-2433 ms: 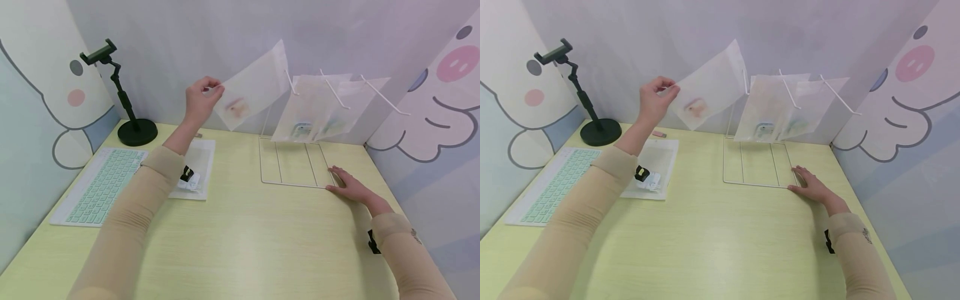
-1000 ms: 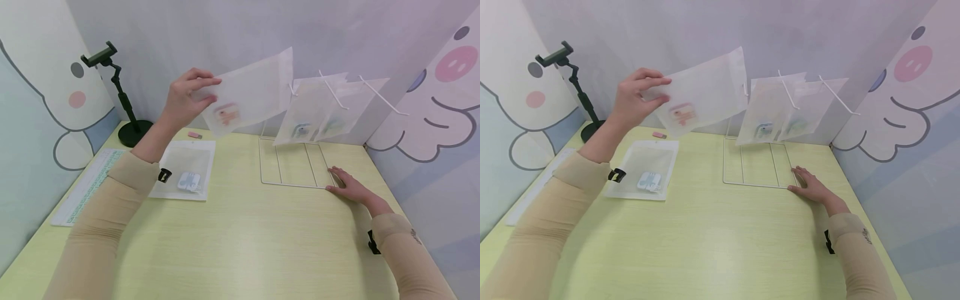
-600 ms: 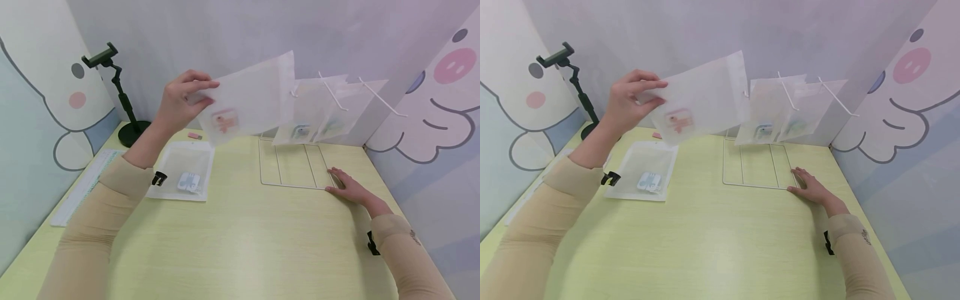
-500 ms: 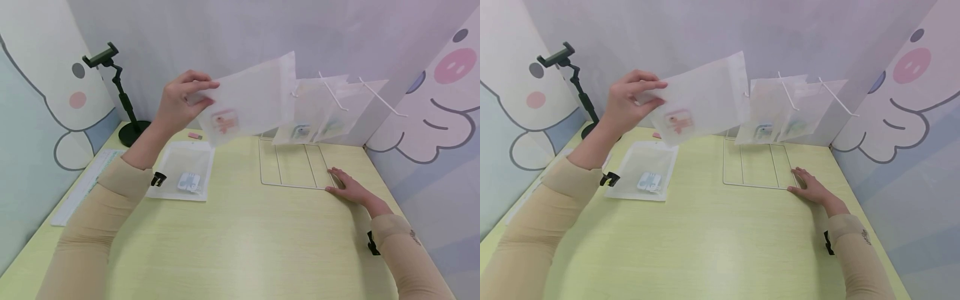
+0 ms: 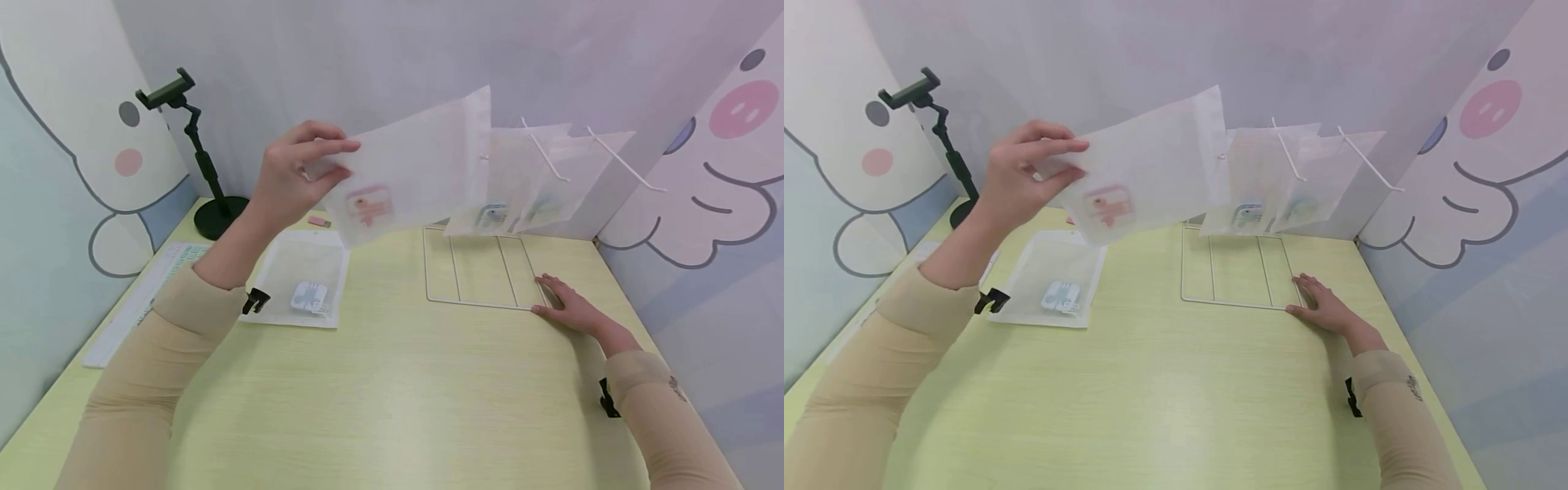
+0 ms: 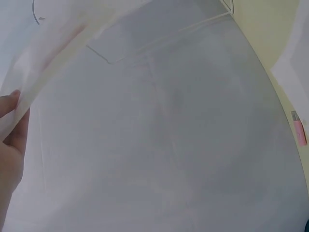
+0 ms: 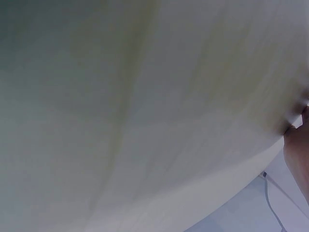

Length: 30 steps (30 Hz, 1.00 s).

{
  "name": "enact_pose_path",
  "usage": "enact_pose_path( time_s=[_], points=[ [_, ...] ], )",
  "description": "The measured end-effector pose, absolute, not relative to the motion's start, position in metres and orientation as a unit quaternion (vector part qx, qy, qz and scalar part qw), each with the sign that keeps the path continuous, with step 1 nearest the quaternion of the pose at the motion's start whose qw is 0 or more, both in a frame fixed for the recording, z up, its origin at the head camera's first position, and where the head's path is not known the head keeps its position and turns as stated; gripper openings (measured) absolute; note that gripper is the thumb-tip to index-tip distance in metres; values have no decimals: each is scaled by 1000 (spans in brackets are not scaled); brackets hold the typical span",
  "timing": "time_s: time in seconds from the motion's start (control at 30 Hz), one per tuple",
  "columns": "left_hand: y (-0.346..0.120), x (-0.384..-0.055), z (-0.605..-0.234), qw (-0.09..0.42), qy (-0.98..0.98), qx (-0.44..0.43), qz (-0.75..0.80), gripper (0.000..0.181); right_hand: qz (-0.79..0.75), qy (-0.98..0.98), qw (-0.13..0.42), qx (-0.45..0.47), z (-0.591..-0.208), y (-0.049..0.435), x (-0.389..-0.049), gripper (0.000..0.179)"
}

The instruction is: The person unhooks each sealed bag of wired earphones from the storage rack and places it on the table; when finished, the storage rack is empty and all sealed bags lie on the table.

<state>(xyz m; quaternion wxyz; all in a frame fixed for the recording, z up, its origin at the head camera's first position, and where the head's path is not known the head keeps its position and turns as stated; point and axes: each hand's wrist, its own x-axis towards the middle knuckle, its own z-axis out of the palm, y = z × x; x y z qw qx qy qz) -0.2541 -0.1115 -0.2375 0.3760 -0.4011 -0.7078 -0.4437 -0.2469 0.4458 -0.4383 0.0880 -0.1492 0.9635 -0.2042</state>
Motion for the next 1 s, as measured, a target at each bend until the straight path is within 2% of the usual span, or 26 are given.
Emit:
enact_pose_path(
  time_s=[0.53,1.0],
  points=[
    [-117,-235,-227,377,-696,-402,-460,31,-207,963,84,-152,-440,445,-246,77],
    [-147,-214,-248,355,-758,-339,-430,34,-197,964,96,-148,-435,445,-246,78]
  ],
)
